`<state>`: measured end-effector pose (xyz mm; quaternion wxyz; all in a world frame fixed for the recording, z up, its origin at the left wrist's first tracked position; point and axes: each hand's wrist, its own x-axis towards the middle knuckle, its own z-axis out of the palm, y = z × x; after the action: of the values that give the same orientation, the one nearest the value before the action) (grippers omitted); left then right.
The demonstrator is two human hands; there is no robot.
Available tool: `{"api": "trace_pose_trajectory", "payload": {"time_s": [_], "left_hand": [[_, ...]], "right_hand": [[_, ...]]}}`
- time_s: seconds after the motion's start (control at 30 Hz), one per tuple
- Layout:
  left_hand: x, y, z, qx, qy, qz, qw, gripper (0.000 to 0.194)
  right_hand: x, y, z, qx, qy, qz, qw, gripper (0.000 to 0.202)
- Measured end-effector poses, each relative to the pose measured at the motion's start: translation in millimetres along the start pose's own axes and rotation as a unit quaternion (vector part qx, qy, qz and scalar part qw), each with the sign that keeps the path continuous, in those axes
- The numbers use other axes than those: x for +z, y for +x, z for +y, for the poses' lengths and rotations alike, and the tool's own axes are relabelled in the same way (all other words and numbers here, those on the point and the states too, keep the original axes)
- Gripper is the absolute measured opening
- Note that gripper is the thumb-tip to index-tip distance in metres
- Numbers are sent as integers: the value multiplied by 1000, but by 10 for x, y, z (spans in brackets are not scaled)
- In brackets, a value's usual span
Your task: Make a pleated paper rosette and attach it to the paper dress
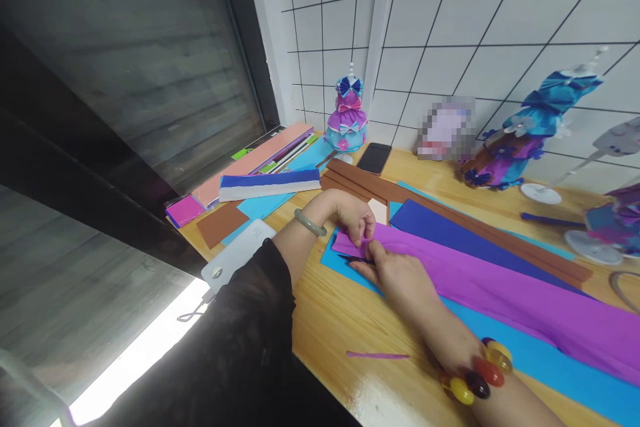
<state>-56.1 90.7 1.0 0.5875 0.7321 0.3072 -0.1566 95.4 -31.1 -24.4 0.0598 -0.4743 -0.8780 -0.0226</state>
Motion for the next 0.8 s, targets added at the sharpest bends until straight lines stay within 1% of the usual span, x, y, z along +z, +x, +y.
{"api": "trace_pose_trajectory", "payload": {"time_s": [0.17,0.43,0.53,0.7,0.8], "left_hand": [[15,-6,3,2,-21,5,1000,36],[-2,16,-16,1,-16,6,1000,40],[-4,17,-17,3,-16,4,1000,38],[-3,19,-15,0,-23,2,1000,38],[-3,30,-30,10,-23,1,1000,36]], "right_hand": [[12,-4,1,8,-8,-7,1000,38],[31,-20,10,3,-10,18,1000,37],[27,-18,-1,5,-10,25,1000,40],[9,18,-46,3,-19,18,1000,45],[4,52,-77,0,-14,19,1000,52]]}}
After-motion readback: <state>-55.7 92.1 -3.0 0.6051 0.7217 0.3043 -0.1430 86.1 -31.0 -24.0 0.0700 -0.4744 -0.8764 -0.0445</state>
